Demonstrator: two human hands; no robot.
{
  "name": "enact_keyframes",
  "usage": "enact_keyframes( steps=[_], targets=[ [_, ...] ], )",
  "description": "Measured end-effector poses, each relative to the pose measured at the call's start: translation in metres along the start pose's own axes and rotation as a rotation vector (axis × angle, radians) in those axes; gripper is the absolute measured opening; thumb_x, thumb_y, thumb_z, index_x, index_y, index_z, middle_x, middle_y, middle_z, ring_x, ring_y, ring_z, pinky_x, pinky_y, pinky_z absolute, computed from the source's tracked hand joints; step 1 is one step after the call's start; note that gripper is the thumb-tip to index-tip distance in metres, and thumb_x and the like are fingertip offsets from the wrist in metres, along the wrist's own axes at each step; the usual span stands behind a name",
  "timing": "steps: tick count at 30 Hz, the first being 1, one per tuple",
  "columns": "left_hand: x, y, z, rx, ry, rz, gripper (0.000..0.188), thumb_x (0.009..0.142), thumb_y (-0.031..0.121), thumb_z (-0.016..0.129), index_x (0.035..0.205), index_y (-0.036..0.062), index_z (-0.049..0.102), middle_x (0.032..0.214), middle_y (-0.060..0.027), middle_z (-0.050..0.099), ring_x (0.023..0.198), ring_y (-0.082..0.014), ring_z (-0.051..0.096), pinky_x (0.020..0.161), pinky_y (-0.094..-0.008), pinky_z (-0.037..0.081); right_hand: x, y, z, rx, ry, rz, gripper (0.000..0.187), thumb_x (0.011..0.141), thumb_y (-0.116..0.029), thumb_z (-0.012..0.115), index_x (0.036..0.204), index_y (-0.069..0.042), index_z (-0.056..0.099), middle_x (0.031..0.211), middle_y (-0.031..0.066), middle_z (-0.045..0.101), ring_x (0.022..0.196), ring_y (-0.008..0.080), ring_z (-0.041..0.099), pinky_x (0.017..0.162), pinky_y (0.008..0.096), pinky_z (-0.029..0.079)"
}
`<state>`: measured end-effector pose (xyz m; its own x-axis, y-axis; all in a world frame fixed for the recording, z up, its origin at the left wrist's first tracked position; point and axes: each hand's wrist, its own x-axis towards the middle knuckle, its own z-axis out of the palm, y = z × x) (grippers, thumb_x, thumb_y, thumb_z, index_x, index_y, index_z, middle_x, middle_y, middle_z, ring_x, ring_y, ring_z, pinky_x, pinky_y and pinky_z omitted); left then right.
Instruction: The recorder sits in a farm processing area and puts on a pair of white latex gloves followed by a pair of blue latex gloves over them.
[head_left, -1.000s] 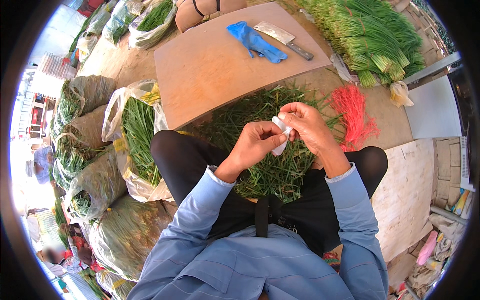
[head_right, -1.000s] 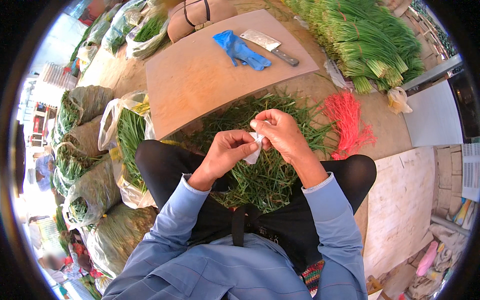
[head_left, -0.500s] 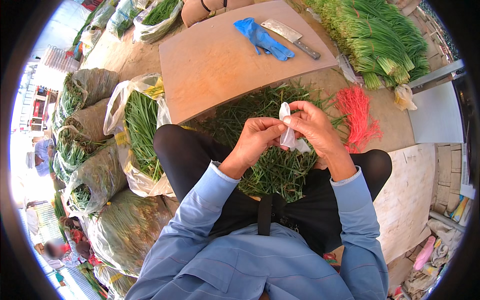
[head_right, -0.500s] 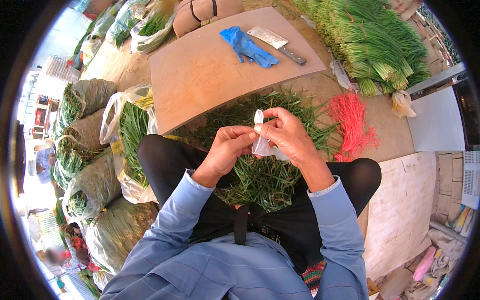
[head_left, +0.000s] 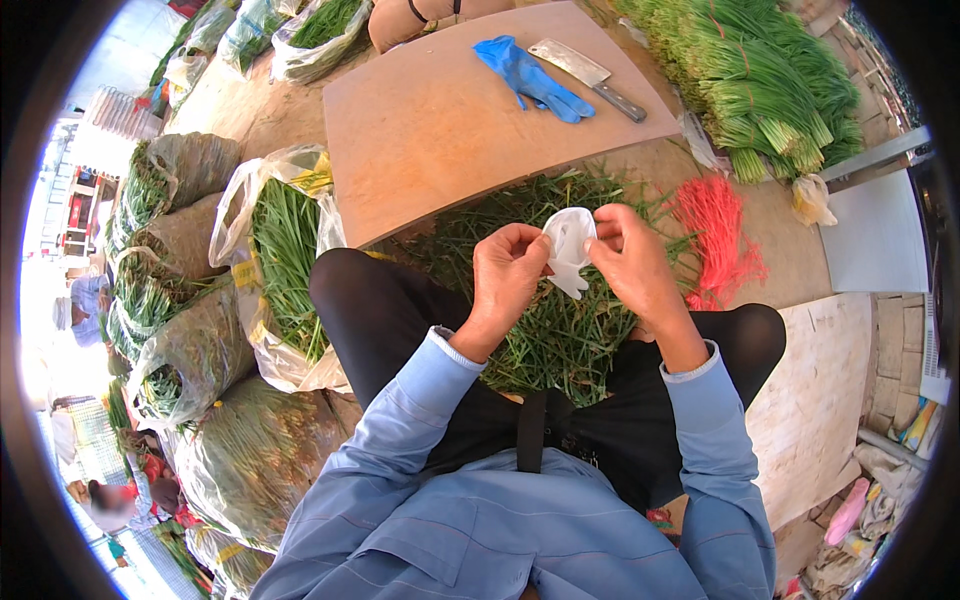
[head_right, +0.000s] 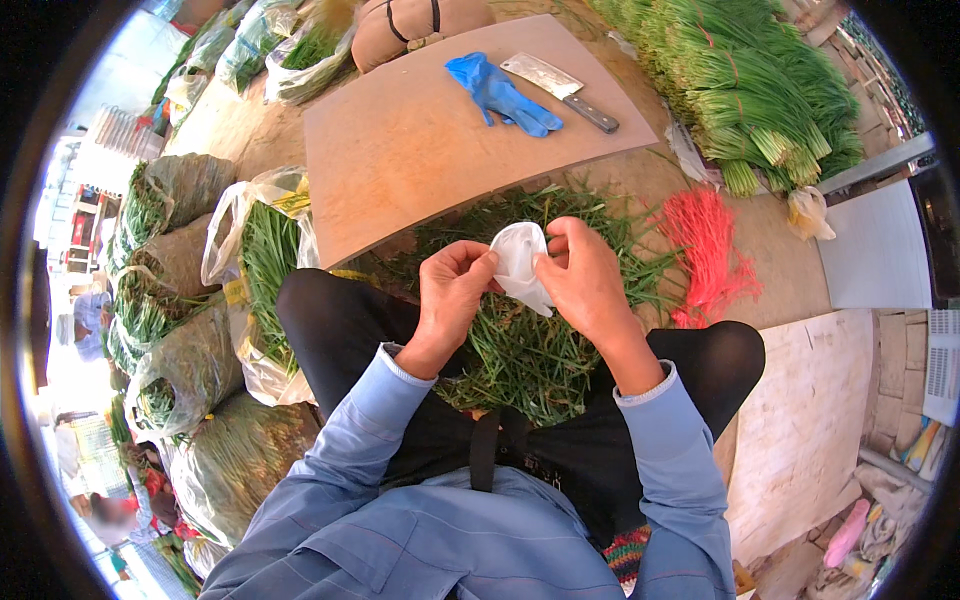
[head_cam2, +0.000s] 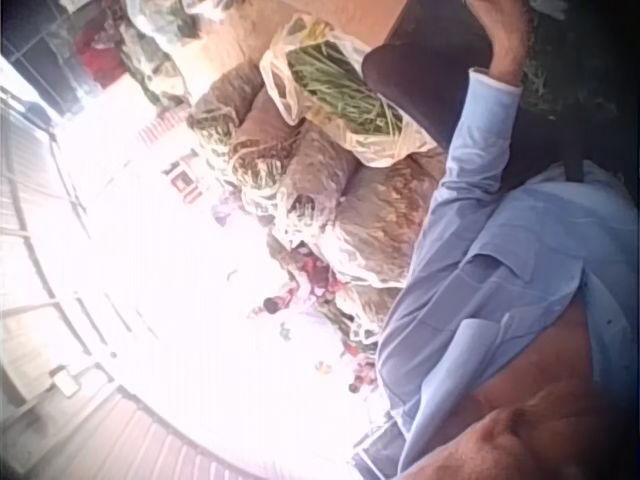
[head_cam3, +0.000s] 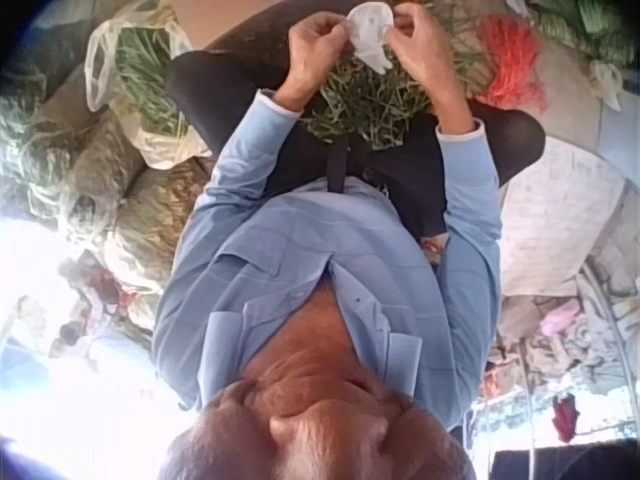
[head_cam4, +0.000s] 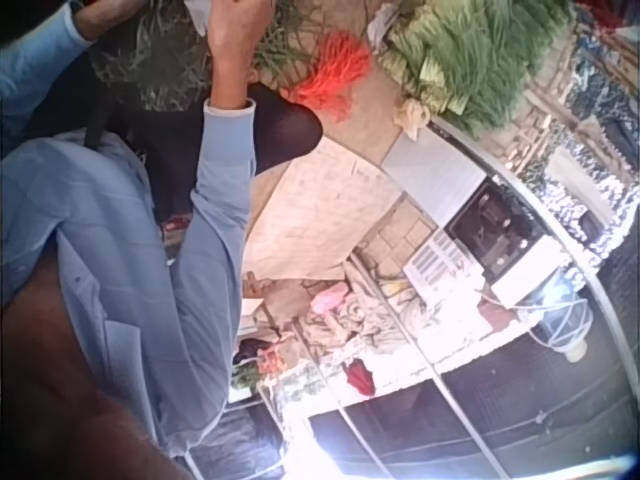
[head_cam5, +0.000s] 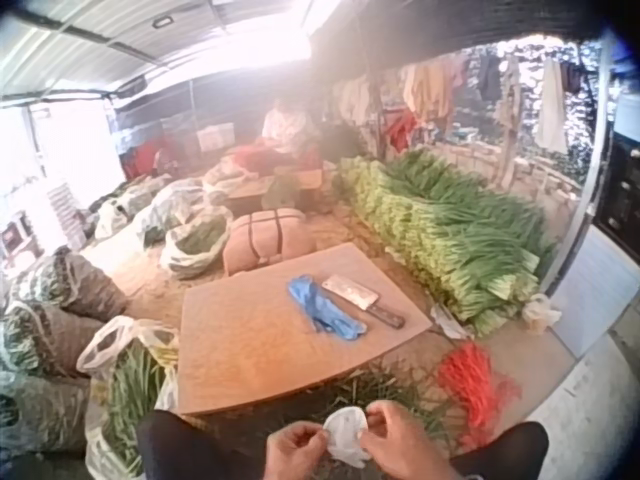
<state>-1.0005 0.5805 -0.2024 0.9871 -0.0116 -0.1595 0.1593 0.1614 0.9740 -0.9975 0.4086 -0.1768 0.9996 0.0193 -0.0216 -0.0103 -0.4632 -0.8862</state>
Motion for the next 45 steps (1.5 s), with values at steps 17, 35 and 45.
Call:
enact_keyframes(
  steps=[17, 35, 45],
  targets=[
    [-0.006, -0.009, 0.007, -0.132, -0.03, 0.018, 0.006, 0.091, 0.004, 0.056, 0.088, -0.0006, 0.059, 0.08, -0.0024, 0.062, 0.072, -0.0078, 0.058, 0.066, -0.024, 0.05, -0.012, 0.01, 0.025, -0.299, -0.249, -0.339, 0.011, 0.089, -0.004, 0.051, 0.095, 0.003, 0.057, 0.086, 0.0241, 0.06, 0.081, 0.0431, 0.058, 0.069, 0.0476, 0.046],
    [-0.04, -0.022, 0.039, 0.423, -0.095, 0.591, 0.015, 0.077, -0.007, 0.059, 0.084, 0.0028, 0.051, 0.075, -0.0141, 0.05, 0.064, -0.0323, 0.054, 0.057, -0.0383, 0.045, 0.014, 0.013, 0.02, 1.021, 0.018, 0.39, 0.027, 0.081, 0.011, 0.048, 0.101, 0.005, 0.065, 0.096, 0.0096, 0.068, 0.08, 0.017, 0.067, 0.068, 0.0287, 0.053],
    [-0.044, -0.029, 0.036, 0.382, -0.094, 0.67, 0.016, 0.079, -0.011, 0.059, 0.086, 0.0006, 0.049, 0.078, -0.0114, 0.053, 0.065, -0.0252, 0.054, 0.058, -0.0333, 0.045, 0.001, -0.017, 0.016, 0.866, -0.413, 0.368, 0.034, 0.1, -0.015, 0.038, 0.116, 0.007, 0.059, 0.107, 0.0117, 0.066, 0.094, 0.0149, 0.062, 0.083, 0.0312, 0.051]
  ],
)
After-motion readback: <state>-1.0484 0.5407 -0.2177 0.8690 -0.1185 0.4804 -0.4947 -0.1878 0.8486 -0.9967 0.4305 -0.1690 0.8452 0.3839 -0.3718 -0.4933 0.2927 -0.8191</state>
